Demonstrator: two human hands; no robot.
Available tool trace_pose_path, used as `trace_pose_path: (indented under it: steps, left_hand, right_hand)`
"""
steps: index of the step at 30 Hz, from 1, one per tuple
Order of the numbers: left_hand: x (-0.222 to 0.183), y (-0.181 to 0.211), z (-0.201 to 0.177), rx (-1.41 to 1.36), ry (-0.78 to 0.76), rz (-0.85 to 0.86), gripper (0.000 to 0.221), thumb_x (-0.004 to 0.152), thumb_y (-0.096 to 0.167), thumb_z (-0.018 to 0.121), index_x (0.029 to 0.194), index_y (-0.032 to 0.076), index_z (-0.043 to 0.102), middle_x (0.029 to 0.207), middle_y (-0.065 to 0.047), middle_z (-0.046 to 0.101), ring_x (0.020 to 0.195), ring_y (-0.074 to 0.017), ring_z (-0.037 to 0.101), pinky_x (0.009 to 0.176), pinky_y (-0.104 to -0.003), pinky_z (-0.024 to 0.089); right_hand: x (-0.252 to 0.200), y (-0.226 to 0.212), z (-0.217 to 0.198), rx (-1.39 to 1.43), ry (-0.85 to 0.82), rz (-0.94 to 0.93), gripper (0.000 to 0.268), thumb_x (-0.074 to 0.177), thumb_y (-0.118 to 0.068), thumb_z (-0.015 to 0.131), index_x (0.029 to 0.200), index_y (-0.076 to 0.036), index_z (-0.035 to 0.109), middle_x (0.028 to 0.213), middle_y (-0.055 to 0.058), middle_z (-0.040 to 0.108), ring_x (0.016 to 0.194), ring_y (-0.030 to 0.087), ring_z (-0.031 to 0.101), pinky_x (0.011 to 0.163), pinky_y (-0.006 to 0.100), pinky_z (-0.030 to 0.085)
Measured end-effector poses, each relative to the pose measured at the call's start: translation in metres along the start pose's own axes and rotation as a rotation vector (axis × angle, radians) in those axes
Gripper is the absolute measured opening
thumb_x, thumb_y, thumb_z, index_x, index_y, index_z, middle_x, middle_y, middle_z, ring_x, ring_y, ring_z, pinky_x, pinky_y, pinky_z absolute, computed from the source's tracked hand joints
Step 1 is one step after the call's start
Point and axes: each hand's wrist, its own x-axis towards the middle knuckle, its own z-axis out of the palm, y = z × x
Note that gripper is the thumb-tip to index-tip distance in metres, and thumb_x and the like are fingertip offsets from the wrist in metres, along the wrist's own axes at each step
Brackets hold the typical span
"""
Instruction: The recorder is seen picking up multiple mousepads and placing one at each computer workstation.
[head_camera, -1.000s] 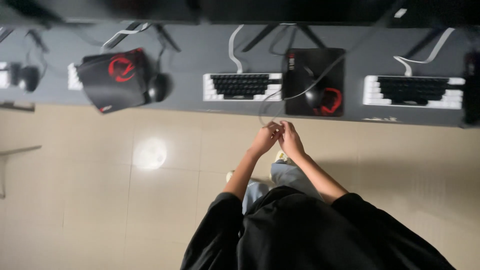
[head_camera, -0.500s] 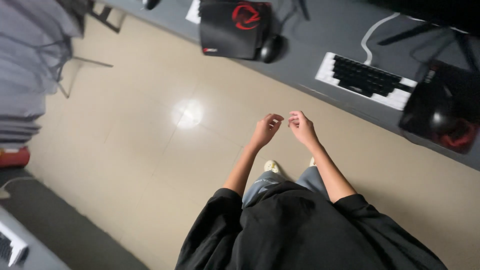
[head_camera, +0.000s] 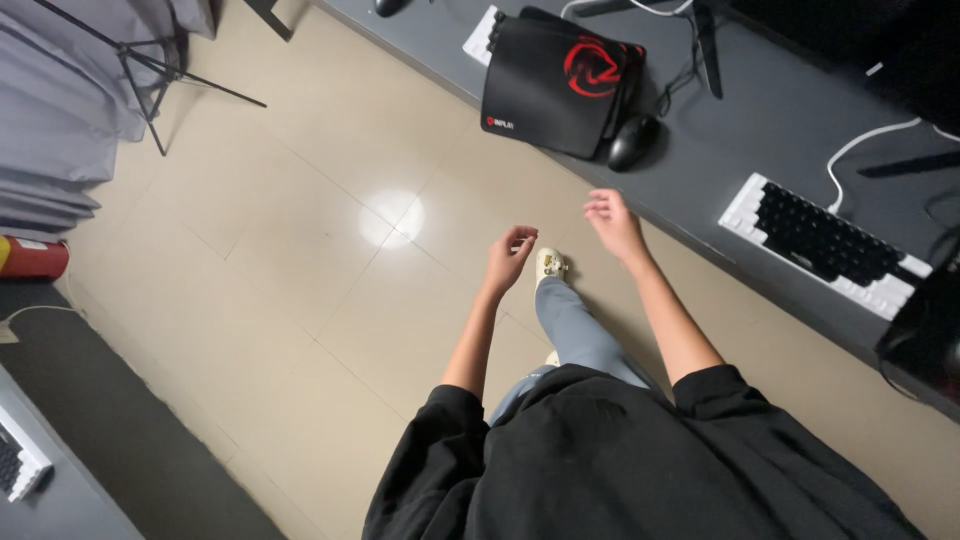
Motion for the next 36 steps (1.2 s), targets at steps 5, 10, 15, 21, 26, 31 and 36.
trace_pose_path:
  steps: [5,10,15,21,26,31,36]
  left_hand:
    - [0.100,-0.024,-0.021,0.046,0.062,0.068,0.024,0.097,0.018,0.069,0.118,0.007,0.068,0.114,-0.007,0.075,0.106,-0.0209,0.072,0.085,-0.034,0.059]
    - [0.220,-0.044,-0.037,0.156,0.172,0.099,0.039,0.090,0.018,0.074,0.126,0.006,0.063,0.127,-0.013,0.070,0.112,-0.0270,0.067,0.086,-0.037,0.056]
    - [0.302,-0.023,-0.046,0.225,0.207,-0.010,0.062,0.086,0.021,0.076,0.139,0.000,0.052,0.132,-0.021,0.063,0.108,-0.0353,0.067,0.095,-0.040,0.054]
    - [0.356,-0.063,-0.042,0.215,0.210,-0.009,0.072,0.084,0.024,0.078,0.143,-0.003,0.047,0.133,-0.025,0.062,0.125,-0.0404,0.060,0.106,-0.043,0.048]
    - [0.370,-0.094,-0.036,0.410,0.255,-0.090,0.079,0.080,0.033,0.083,0.141,-0.004,0.048,0.136,-0.028,0.053,0.126,-0.0433,0.052,0.107,-0.046,0.043]
    - [0.372,-0.089,-0.038,0.252,0.212,-0.128,0.080,0.079,0.039,0.081,0.137,-0.006,0.049,0.140,-0.028,0.046,0.125,-0.0397,0.052,0.108,-0.043,0.046]
    - [0.355,-0.029,-0.063,0.067,-0.003,-0.493,0.073,0.085,0.054,0.076,0.113,-0.012,0.066,0.091,-0.011,0.067,0.091,-0.0241,0.065,0.085,-0.038,0.054]
  right_hand:
    - [0.101,0.031,-0.015,0.023,0.148,-0.024,0.043,0.096,-0.007,0.067,0.136,-0.004,0.053,0.128,0.014,0.067,0.110,0.022,0.068,0.093,0.033,0.055]
    - [0.192,0.045,-0.028,-0.142,0.278,-0.022,0.056,0.093,-0.014,0.072,0.143,-0.006,0.047,0.144,0.021,0.054,0.122,0.029,0.062,0.097,0.037,0.054]
    - [0.248,0.063,-0.029,-0.240,0.267,0.228,0.072,0.092,-0.028,0.076,0.151,-0.010,0.039,0.151,0.024,0.045,0.138,0.039,0.045,0.113,0.046,0.040]
    - [0.268,0.064,-0.027,-0.266,0.326,0.224,0.092,0.087,-0.028,0.083,0.156,-0.005,0.027,0.151,0.030,0.039,0.139,0.042,0.041,0.114,0.046,0.037]
    - [0.264,0.037,-0.023,-0.152,0.394,0.220,0.101,0.082,-0.026,0.089,0.157,-0.004,0.024,0.156,0.025,0.040,0.143,0.036,0.042,0.117,0.043,0.038]
    - [0.257,0.007,-0.023,0.199,0.380,0.239,0.111,0.080,-0.015,0.089,0.158,-0.008,0.009,0.155,0.020,0.035,0.141,0.028,0.041,0.114,0.039,0.038]
    - [0.259,-0.057,-0.036,0.737,0.069,0.296,0.084,0.086,-0.007,0.076,0.159,-0.022,0.038,0.149,0.014,0.049,0.134,0.026,0.051,0.107,0.039,0.047]
